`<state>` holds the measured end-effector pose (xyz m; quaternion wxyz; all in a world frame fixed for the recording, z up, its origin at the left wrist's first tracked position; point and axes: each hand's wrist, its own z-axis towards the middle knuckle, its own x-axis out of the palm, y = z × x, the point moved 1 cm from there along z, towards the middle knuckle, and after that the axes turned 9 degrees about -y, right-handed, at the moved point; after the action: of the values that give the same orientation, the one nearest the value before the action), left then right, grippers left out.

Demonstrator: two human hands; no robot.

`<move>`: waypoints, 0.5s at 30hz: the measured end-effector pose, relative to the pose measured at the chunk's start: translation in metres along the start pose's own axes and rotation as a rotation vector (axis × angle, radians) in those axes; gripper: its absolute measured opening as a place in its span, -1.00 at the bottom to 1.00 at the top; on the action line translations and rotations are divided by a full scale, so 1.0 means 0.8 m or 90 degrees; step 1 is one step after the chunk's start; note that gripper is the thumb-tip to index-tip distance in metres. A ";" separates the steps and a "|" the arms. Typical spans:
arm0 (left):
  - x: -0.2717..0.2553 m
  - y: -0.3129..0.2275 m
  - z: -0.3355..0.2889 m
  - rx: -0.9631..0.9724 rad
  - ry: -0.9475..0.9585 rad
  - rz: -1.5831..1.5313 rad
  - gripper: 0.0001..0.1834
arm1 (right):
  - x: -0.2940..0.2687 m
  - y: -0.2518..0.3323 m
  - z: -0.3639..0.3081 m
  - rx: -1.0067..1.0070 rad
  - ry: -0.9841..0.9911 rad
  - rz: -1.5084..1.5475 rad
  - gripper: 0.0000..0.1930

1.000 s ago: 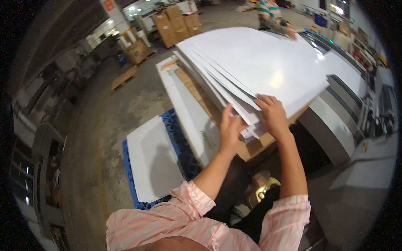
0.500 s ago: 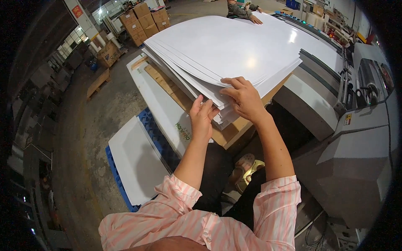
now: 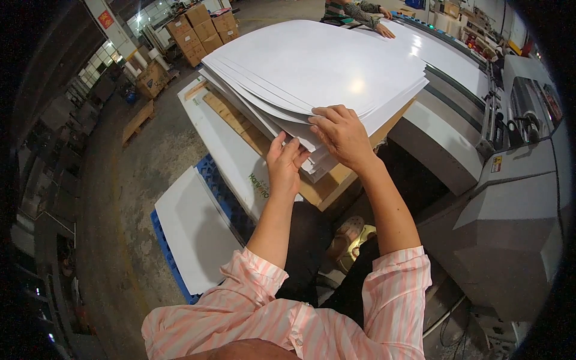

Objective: Aligning and sorting large stacks of white paper sheets on a platform in a processing facility.

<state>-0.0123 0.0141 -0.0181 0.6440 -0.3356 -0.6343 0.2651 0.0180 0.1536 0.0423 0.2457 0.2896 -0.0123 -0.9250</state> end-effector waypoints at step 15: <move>-0.010 0.021 0.007 0.119 -0.010 0.207 -0.70 | 0.001 0.012 0.011 0.032 -0.015 0.040 -0.72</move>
<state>-0.0167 0.0191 -0.0363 0.6162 -0.3702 -0.5494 0.4259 0.0170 0.1437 0.0507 0.2668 0.2845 -0.0475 -0.9196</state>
